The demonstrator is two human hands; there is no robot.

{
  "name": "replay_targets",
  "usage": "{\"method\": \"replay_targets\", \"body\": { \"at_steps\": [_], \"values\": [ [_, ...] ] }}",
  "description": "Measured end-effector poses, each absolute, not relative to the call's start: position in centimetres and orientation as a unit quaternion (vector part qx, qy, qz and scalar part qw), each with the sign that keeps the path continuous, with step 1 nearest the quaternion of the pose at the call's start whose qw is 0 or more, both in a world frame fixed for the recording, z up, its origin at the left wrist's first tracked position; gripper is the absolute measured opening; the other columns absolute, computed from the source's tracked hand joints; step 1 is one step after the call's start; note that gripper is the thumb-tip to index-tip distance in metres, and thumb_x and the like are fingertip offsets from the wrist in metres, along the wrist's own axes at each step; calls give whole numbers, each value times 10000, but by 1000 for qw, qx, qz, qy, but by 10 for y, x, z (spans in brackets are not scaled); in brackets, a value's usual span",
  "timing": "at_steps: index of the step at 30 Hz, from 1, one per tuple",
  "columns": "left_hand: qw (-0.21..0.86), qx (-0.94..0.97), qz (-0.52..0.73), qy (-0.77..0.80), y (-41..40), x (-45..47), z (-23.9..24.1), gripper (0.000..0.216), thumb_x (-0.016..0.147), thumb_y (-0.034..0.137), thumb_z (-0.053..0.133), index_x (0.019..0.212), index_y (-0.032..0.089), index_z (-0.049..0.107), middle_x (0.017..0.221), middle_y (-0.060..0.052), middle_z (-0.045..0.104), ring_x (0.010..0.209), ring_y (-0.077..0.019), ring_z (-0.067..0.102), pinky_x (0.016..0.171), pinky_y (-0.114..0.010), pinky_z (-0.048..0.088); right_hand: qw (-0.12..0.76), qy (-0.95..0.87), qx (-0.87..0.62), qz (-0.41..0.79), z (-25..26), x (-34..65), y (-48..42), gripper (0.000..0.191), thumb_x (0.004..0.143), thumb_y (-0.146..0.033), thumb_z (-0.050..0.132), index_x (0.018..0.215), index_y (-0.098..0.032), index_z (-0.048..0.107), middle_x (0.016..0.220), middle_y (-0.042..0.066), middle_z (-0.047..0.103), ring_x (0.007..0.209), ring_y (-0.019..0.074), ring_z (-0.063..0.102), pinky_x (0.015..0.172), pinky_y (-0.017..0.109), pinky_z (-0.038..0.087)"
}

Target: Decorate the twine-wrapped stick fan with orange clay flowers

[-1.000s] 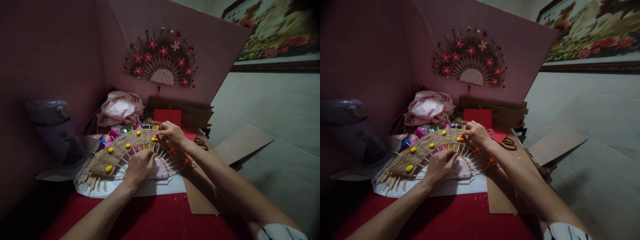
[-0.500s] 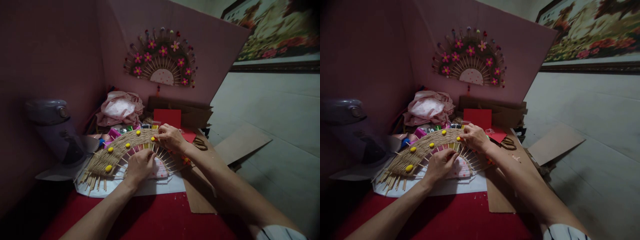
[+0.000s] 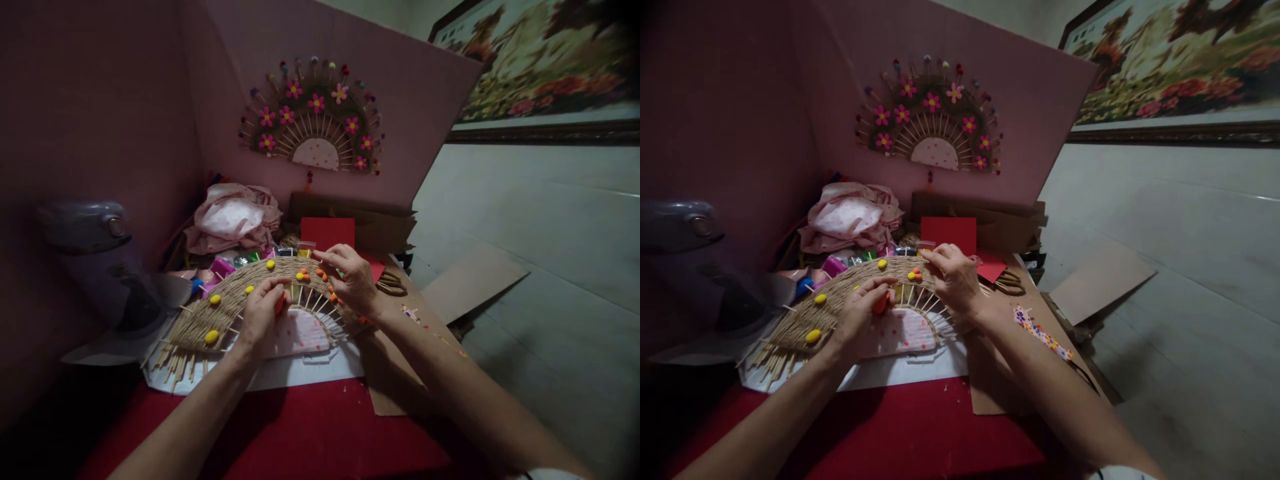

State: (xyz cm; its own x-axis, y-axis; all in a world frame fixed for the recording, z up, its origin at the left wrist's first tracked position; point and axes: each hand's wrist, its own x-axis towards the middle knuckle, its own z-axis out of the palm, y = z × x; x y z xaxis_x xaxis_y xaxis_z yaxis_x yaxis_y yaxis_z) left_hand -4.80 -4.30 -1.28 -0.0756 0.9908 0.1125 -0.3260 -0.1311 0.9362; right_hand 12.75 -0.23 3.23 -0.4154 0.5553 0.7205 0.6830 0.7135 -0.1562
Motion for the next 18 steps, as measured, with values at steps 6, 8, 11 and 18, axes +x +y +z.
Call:
{"method": "replay_targets", "body": {
  "at_steps": [6,8,11,18],
  "values": [
    [645,361,602,303,-49,-45,-5,263,697,234,627,941,158,562,683,19,559,502,-68,470,481,-185,350,416,-817,-391,80,13,101,-61,127,834,-243,604,945,-210,656,893,39,636,864,174,562,767,311,435],
    [637,391,588,308,-51,-43,-8,290,697,250,657,962,164,576,714,16,564,545,-71,486,505,-183,368,424,-810,-396,86,4,96,-68,169,810,-243,633,973,-202,650,899,49,626,880,184,558,764,309,437],
    [624,455,553,313,-53,-41,-13,307,722,329,668,979,176,598,744,10,573,553,-70,471,489,-183,348,457,-786,-408,83,-7,93,-69,107,817,-241,623,908,-192,652,840,41,612,848,180,555,743,295,430],
    [632,459,533,325,-52,-38,-18,328,704,428,682,879,156,621,666,13,568,523,-71,477,490,-191,365,498,-767,-399,66,-22,102,-66,45,846,-210,575,818,-194,607,806,39,613,803,176,550,715,292,416]
  ]
}}
